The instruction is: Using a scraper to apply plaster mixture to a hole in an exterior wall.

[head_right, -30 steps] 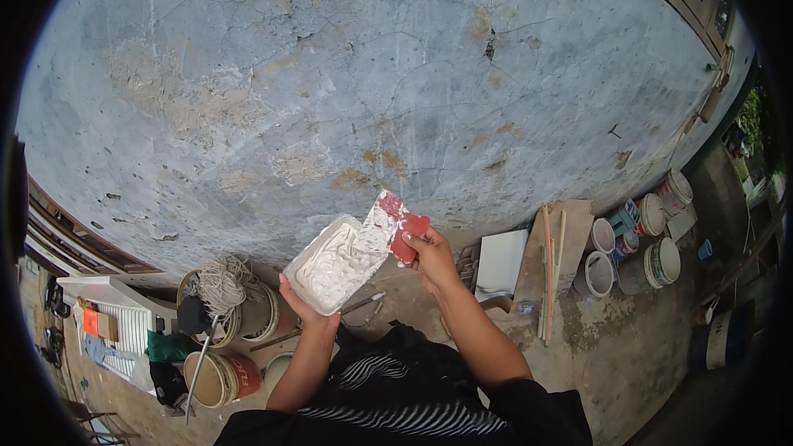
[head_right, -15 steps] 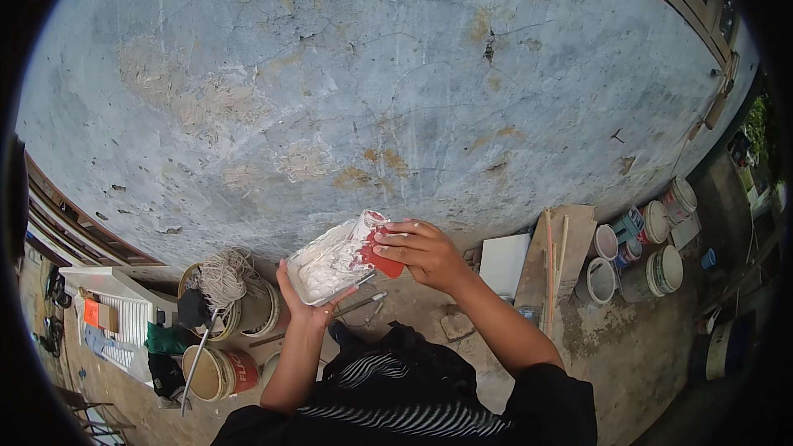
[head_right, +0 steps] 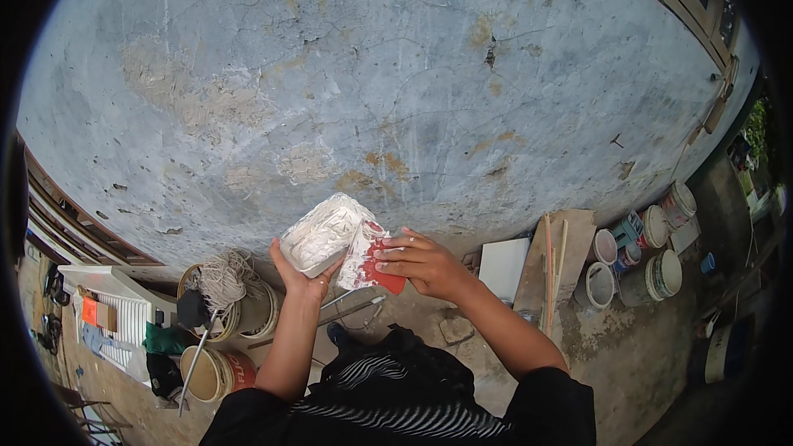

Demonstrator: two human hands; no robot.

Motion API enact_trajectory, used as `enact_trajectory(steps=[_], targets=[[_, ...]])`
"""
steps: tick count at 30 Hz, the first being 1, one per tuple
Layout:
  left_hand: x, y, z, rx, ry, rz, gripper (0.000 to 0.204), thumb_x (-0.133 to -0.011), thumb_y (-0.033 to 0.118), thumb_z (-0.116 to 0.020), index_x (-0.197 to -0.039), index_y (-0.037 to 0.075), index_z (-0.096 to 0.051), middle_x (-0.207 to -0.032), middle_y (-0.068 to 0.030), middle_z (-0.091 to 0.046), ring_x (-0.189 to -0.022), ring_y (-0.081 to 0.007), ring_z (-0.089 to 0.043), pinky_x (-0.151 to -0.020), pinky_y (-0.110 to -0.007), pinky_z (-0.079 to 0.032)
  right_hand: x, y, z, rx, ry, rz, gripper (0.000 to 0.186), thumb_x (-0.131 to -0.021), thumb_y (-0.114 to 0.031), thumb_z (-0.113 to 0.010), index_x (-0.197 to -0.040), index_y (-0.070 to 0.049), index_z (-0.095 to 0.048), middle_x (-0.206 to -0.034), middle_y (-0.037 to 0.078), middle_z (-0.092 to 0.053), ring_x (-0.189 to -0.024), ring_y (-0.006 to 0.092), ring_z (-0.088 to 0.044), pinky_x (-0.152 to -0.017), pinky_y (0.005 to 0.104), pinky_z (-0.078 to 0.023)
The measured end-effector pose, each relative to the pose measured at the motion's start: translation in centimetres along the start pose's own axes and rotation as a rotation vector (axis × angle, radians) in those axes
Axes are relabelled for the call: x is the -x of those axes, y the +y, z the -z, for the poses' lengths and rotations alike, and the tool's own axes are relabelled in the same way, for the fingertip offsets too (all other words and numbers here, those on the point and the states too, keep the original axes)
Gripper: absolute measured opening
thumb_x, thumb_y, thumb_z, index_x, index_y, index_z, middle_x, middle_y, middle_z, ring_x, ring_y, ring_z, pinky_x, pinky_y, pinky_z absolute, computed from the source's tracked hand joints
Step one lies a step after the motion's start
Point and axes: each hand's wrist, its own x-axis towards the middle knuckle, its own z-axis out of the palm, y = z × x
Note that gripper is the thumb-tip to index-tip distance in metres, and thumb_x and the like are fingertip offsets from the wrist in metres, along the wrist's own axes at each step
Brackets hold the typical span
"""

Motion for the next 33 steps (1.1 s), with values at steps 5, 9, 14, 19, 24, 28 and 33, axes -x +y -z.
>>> enact_trajectory(steps=[5, 9, 14, 19, 24, 28, 33], targets=[[-1.0, -0.1, 0.7, -0.042, -0.049, -0.079, 0.084, -0.094, 0.07, -0.026, -0.153, 0.011, -0.036, -0.149, -0.0187, -0.048, -0.132, -0.0456, -0.052, -0.1, -0.074, -0.041, 0.2, -0.5, 0.3, -0.155, 0.088, -0.097, 0.052, -0.074, 0.015, -0.059, -0.111, -0.016, -0.077, -0.119, 0.005, -0.073, -0.121, 0.0294, -0.064, -0.116, 0.0525, -0.036], [-0.4, -0.5, 0.3, -0.055, -0.039, -0.08, 0.084, -0.094, 0.07, -0.026, -0.152, 0.011, -0.037, -0.149, -0.0185, -0.049, -0.131, -0.0453, -0.052, -0.097, -0.073, -0.043, -1.2, 0.7, 1.2, -0.073, 0.302, -0.138, 0.052, -0.074, 0.013, -0.056, -0.114, -0.013, -0.077, -0.125, 0.006, -0.071, -0.127, 0.0289, -0.06, -0.118, 0.0518, -0.034], [0.2, -1.4, -0.2, -0.06, -0.065, -0.058, 0.084, -0.094, 0.069, -0.029, -0.149, 0.008, -0.042, -0.143, -0.0186, -0.054, -0.127, -0.0404, -0.057, -0.101, -0.065, -0.046, -2.7, 0.5, -1.3, -0.023, 0.175, -0.047, 0.055, -0.074, 0.014, -0.057, -0.115, -0.017, -0.077, -0.125, 0.005, -0.071, -0.128, 0.029, -0.06, -0.118, 0.0528, -0.033], [-0.8, -1.1, 0.5, 0.042, -0.077, -0.08, 0.082, -0.095, 0.068, -0.031, -0.144, 0.004, -0.047, -0.142, -0.0177, -0.055, -0.126, -0.0382, -0.057, -0.106, -0.053, -0.046, -1.2, 0.6, -3.0, -0.137, 0.065, -0.074, 0.058, -0.073, 0.016, -0.057, -0.116, -0.019, -0.076, -0.125, 0.003, -0.071, -0.128, 0.0295, -0.059, -0.119, 0.0535, -0.031], [-1.4, -1.0, 1.6, 0.091, -0.125, -0.04, 0.081, -0.097, 0.065, -0.031, -0.145, 0.001, -0.046, -0.141, -0.0195, -0.056, -0.127, -0.0388, -0.056, -0.107, -0.052, -0.046, -1.4, 0.0, -2.4, -0.203, -0.037, -0.077, 0.059, -0.073, 0.016, -0.057, -0.116, -0.02, -0.076, -0.126, 0.002, -0.07, -0.129, 0.028, -0.059, -0.12, 0.055, -0.029], [-1.6, -0.6, 1.6, 0.07, -0.035, -0.081, 0.083, -0.096, 0.067, -0.028, -0.146, 0.002, -0.044, -0.143, -0.0202, -0.054, -0.127, -0.0395, -0.056, -0.106, -0.054, -0.047, -1.1, -0.4, -2.0, -0.219, -0.089, -0.072, 0.059, -0.073, 0.016, -0.057, -0.115, -0.02, -0.076, -0.126, 0.0, -0.071, -0.13, 0.0271, -0.059, -0.12, 0.0553, -0.029], [-1.1, 0.3, 1.4, -0.001, 0.018, -0.076, 0.084, -0.095, 0.069, -0.024, -0.151, 0.009, -0.039, -0.145, -0.0201, -0.052, -0.126, -0.0427, -0.057, -0.095, -0.065, -0.051, -0.4, -0.6, -0.8, -0.226, -0.056, -0.082, 0.051, -0.076, 0.013, -0.061, -0.118, -0.013, -0.074, -0.124, 0.008, -0.071, -0.125, 0.031, -0.062, -0.117, 0.053, -0.035]])
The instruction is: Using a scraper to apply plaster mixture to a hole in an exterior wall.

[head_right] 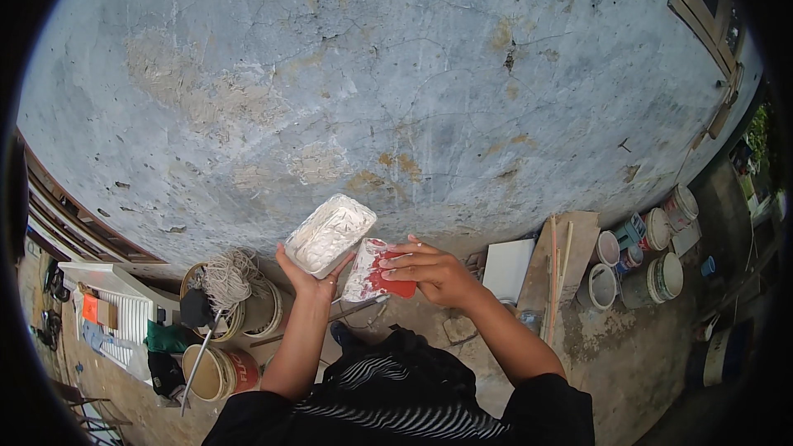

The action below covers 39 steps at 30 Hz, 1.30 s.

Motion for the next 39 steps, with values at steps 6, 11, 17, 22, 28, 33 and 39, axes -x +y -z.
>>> enact_trajectory(steps=[6, 11, 17, 22, 28, 33, 39], targets=[[0.2, 0.4, 1.0, 0.003, -0.059, -0.058, 0.087, -0.093, 0.074, -0.023, -0.153, 0.011, -0.034, -0.15, -0.0178, -0.048, -0.129, -0.0449, -0.054, -0.089, -0.07, -0.051, 2.4, 2.5, -2.7, -0.778, 0.621, -0.542, 0.025, -0.099, -0.003, -0.058, -0.123, 0.0, -0.064, -0.12, 0.011, -0.069, -0.111, 0.0229, -0.067, -0.097, 0.0444, -0.055], [0.6, 0.5, 2.7, 0.018, -0.107, -0.08, 0.089, -0.091, 0.075, -0.027, -0.153, 0.011, -0.036, -0.149, -0.0193, -0.049, -0.127, -0.0476, -0.054, -0.087, -0.072, -0.051, 2.4, 2.8, -3.9, -1.181, 0.883, -0.644, 0.026, -0.1, -0.016, -0.061, -0.125, -0.009, -0.059, -0.112, 0.007, -0.069, -0.096, 0.0187, -0.07, -0.077, 0.04, -0.062], [1.7, 1.1, 6.1, 0.025, -0.046, -0.1, 0.092, -0.089, 0.076, -0.03, -0.153, 0.01, -0.035, -0.148, -0.0211, -0.049, -0.125, -0.0489, -0.056, -0.083, -0.071, -0.054, 5.4, 7.9, -5.9, -0.96, 0.751, -1.1, 0.024, -0.1, -0.019, -0.06, -0.123, -0.017, -0.06, -0.105, 0.002, -0.07, -0.086, 0.0151, -0.068, -0.067, 0.0366, -0.06], [2.3, 1.4, 8.8, 0.042, -0.027, -0.115, 0.093, -0.088, 0.077, -0.031, -0.153, 0.01, -0.035, -0.147, -0.0212, -0.05, -0.122, -0.049, -0.058, -0.079, -0.069, -0.056, 4.6, 12.2, -7.7, 0.143, 0.695, -0.732, 0.027, -0.097, -0.017, -0.06, -0.124, -0.01, -0.058, -0.097, 0.012, -0.071, -0.073, 0.0272, -0.07, -0.066, 0.0425, -0.056], [2.6, 2.2, 9.6, 0.035, 0.007, -0.13, 0.093, -0.088, 0.076, -0.031, -0.152, 0.009, -0.036, -0.147, -0.0208, -0.05, -0.122, -0.0485, -0.058, -0.076, -0.068, -0.058, -6.1, 9.1, -2.9, 0.537, 0.329, -0.693, 0.023, -0.093, -0.01, -0.058, -0.116, -0.012, -0.059, -0.096, 0.018, -0.071, -0.084, 0.0413, -0.067, -0.07, 0.0499, -0.054], [2.7, 3.5, 10.2, 0.05, -0.007, -0.145, 0.093, -0.088, 0.076, -0.031, -0.152, 0.008, -0.036, -0.147, -0.0212, -0.05, -0.122, -0.0479, -0.058, -0.075, -0.068, -0.059, -8.7, 10.4, -0.9, 0.727, 0.197, -0.51, 0.019, -0.09, -0.009, -0.058, -0.108, -0.014, -0.064, -0.09, 0.01, -0.071, -0.083, 0.0359, -0.067, -0.066, 0.0483, -0.054], [1.4, 4.3, 10.2, 0.006, 0.0, -0.131, 0.094, -0.088, 0.077, -0.032, -0.152, 0.008, -0.036, -0.146, -0.0211, -0.051, -0.122, -0.0468, -0.059, -0.076, -0.068, -0.058, -10.9, 10.2, -0.9, 0.935, 0.106, -0.307, 0.019, -0.083, -0.008, -0.06, -0.099, -0.015, -0.067, -0.083, 0.007, -0.071, -0.082, 0.0308, -0.066, -0.06, 0.044, -0.055]])
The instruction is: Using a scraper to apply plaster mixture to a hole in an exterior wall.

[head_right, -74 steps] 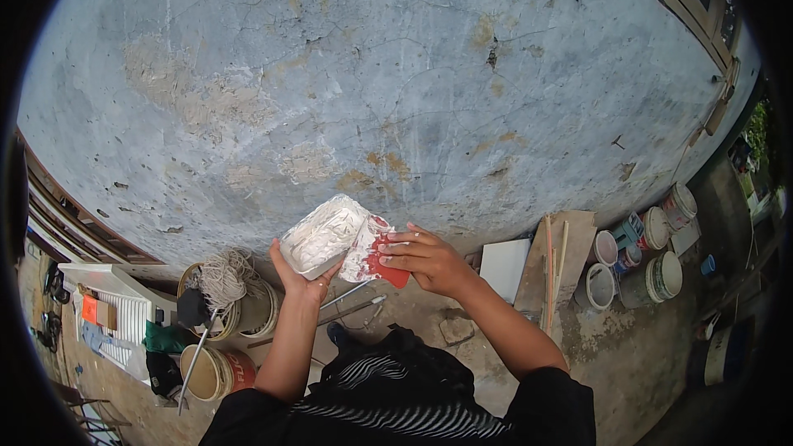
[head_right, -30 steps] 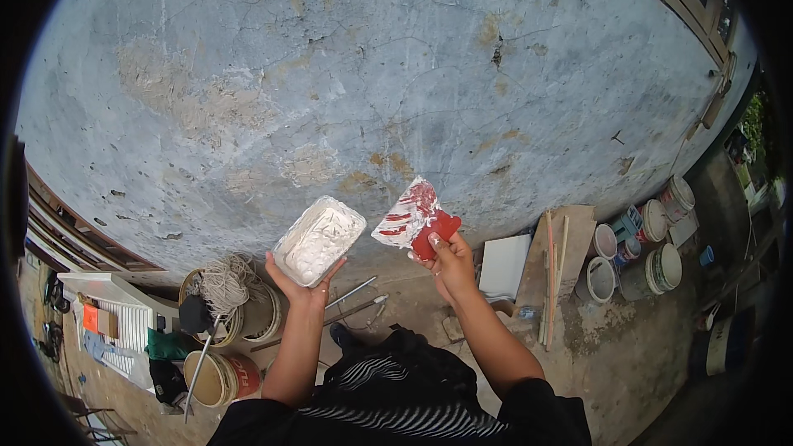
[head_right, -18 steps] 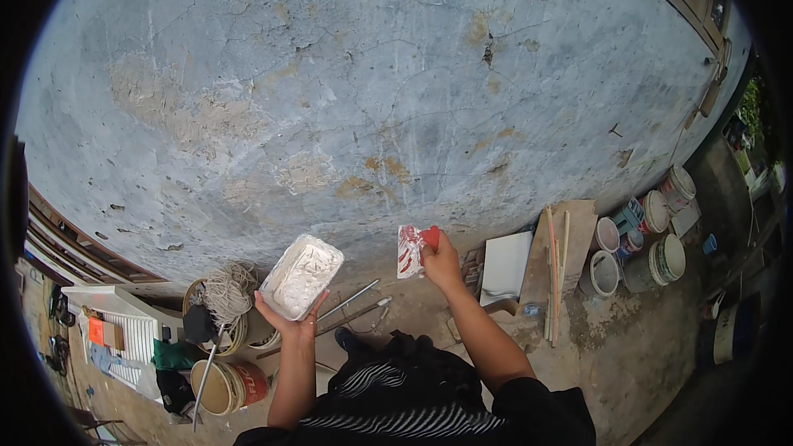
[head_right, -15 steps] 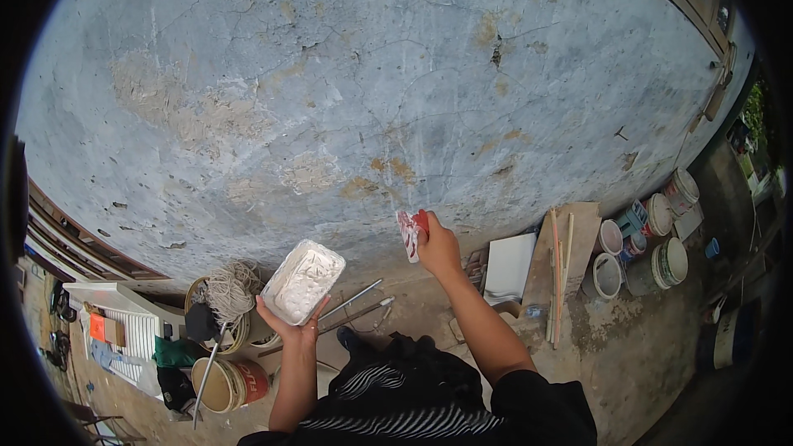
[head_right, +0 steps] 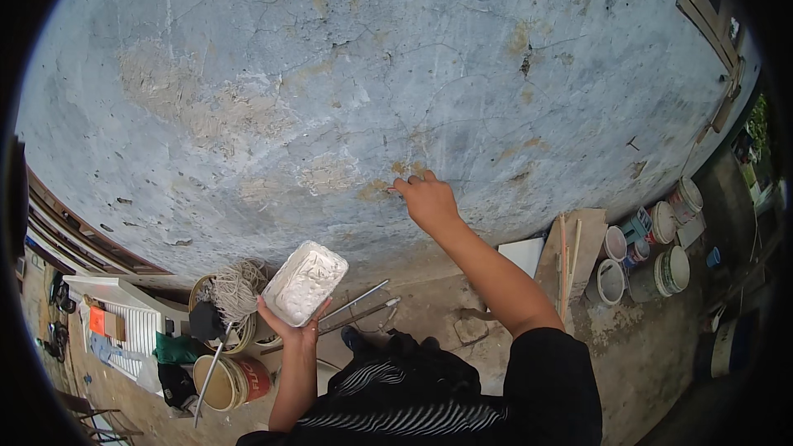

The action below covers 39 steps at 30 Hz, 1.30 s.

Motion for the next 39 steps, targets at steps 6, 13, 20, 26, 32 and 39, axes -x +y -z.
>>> enact_trajectory(steps=[6, 13, 20, 26, 32, 39], targets=[[-1.1, 0.7, -0.2, 0.021, -0.017, 0.019, 0.095, -0.088, 0.078, -0.031, -0.153, 0.009, -0.035, -0.147, -0.0201, -0.051, -0.124, -0.0472, -0.057, -0.079, -0.069, -0.056, -1.3, -0.2, 0.3, 0.092, -0.055, 0.116, 0.016, -0.082, -0.011, -0.062, -0.093, -0.017, -0.072, -0.08, 0.006, -0.071, -0.084, 0.0275, -0.067, -0.056, 0.0402, -0.055], [-2.5, 1.4, -0.2, 0.014, -0.016, 0.05, 0.094, -0.088, 0.078, -0.031, -0.154, 0.011, -0.035, -0.149, -0.0194, -0.049, -0.125, -0.0478, -0.057, -0.081, -0.07, -0.055, -2.7, -0.4, 0.4, 0.159, -0.14, 0.108, 0.019, -0.082, -0.01, -0.062, -0.097, -0.018, -0.072, -0.084, 0.004, -0.072, -0.086, 0.0263, -0.067, -0.059, 0.0379, -0.056], [-3.4, 1.6, -0.7, -0.004, 0.011, 0.066, 0.094, -0.088, 0.078, -0.03, -0.153, 0.011, -0.036, -0.148, -0.019, -0.05, -0.124, -0.0472, -0.058, -0.082, -0.071, -0.053, -1.6, 0.4, -2.5, 0.193, -0.242, 0.156, 0.016, -0.083, -0.014, -0.064, -0.095, -0.018, -0.074, -0.08, 0.005, -0.071, -0.086, 0.0272, -0.068, -0.059, 0.0383, -0.057], [-3.6, 2.6, -0.1, -0.024, 0.039, 0.006, 0.095, -0.089, 0.078, -0.03, -0.153, 0.009, -0.035, -0.147, -0.021, -0.05, -0.123, -0.0484, -0.058, -0.079, -0.069, -0.057, -0.9, -0.6, -1.0, 0.109, -0.212, 0.133, 0.014, -0.084, -0.017, -0.064, -0.094, -0.016, -0.074, -0.081, 0.006, -0.072, -0.087, 0.0289, -0.068, -0.061, 0.0397, -0.058], [-4.3, 2.3, 0.1, -0.001, 0.012, 0.027, 0.094, -0.089, 0.077, -0.031, -0.153, 0.008, -0.035, -0.147, -0.0211, -0.05, -0.123, -0.0487, -0.058, -0.078, -0.07, -0.056, -1.5, 0.4, -0.5, 0.111, -0.159, 0.049, 0.021, -0.083, -0.009, -0.062, -0.101, -0.016, -0.07, -0.089, 0.005, -0.072, -0.091, 0.0287, -0.067, -0.063, 0.0406, -0.058], [-4.5, 2.2, -0.4, 0.012, 0.033, 0.029, 0.092, -0.089, 0.077, -0.031, -0.153, 0.01, -0.036, -0.148, -0.0201, -0.049, -0.124, -0.0485, -0.057, -0.08, -0.071, -0.055, -0.3, 0.1, -2.1, -0.064, -0.076, -0.136, 0.019, -0.087, -0.008, -0.062, -0.104, -0.013, -0.069, -0.093, 0.007, -0.072, -0.089, 0.0313, -0.065, -0.071, 0.0415, -0.056]])
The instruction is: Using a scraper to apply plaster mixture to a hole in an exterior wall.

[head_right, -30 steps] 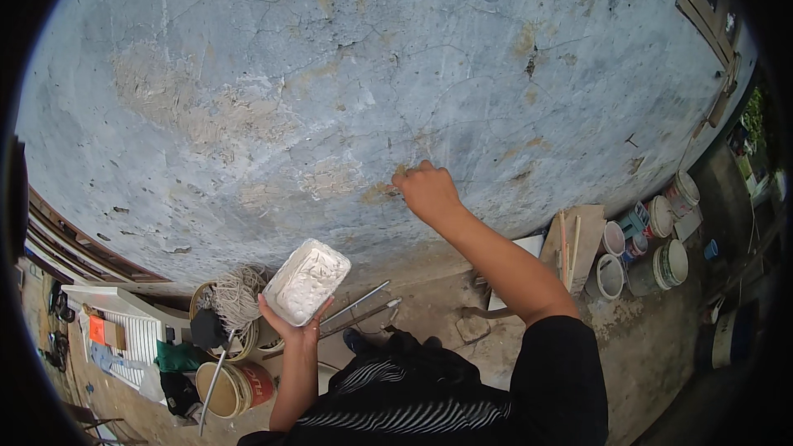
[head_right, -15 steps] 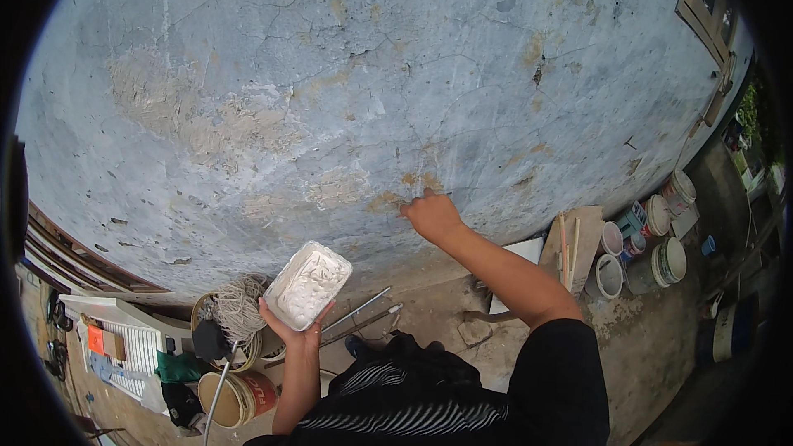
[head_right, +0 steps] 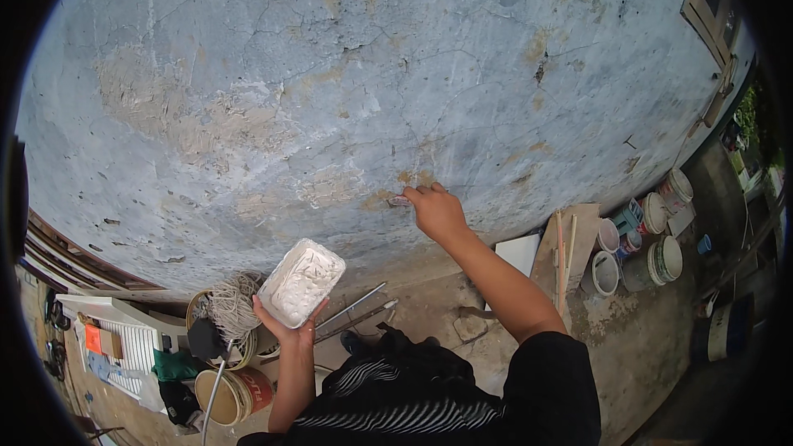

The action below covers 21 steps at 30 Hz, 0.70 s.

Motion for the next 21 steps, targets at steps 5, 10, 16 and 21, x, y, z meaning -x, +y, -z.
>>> enact_trajectory(steps=[5, 10, 16, 21], targets=[[0.1, -0.2, -0.3, -0.037, -0.02, -0.005, 0.094, -0.088, 0.078, -0.032, -0.153, 0.01, -0.036, -0.148, -0.0198, -0.05, -0.125, -0.0476, -0.057, -0.081, -0.07, -0.055, 2.0, 1.6, -0.6, -0.199, 0.025, -0.086, 0.019, -0.089, -0.008, -0.063, -0.106, -0.013, -0.068, -0.098, 0.005, -0.072, -0.087, 0.0313, -0.064, -0.073, 0.0419, -0.054], [0.0, -0.3, -0.7, -0.064, -0.028, 0.003, 0.094, -0.088, 0.078, -0.032, -0.153, 0.01, -0.036, -0.148, -0.0194, -0.05, -0.124, -0.0474, -0.057, -0.081, -0.07, -0.055, 3.1, 1.4, -1.3, -0.234, 0.093, -0.094, 0.017, -0.09, -0.008, -0.062, -0.105, -0.013, -0.068, -0.095, 0.007, -0.072, -0.086, 0.0326, -0.063, -0.073, 0.0441, -0.053], [0.3, -0.3, -1.2, -0.076, -0.015, -0.01, 0.093, -0.089, 0.078, -0.032, -0.152, 0.01, -0.036, -0.146, -0.0192, -0.051, -0.123, -0.0469, -0.058, -0.08, -0.069, -0.056, 3.2, 1.6, -2.0, -0.314, 0.113, -0.139, 0.015, -0.091, -0.009, -0.064, -0.104, -0.013, -0.068, -0.092, 0.007, -0.071, -0.086, 0.0317, -0.064, -0.074, 0.0433, -0.053], [0.0, -0.3, -0.7, -0.054, -0.041, -0.016, 0.092, -0.089, 0.077, -0.033, -0.152, 0.011, -0.036, -0.147, -0.0191, -0.051, -0.124, -0.0464, -0.058, -0.081, -0.069, -0.056, 2.5, 1.7, -1.8, -0.323, 0.112, -0.16, 0.017, -0.091, -0.009, -0.062, -0.107, -0.014, -0.068, -0.096, 0.008, -0.071, -0.087, 0.0327, -0.064, -0.075, 0.0432, -0.053]])
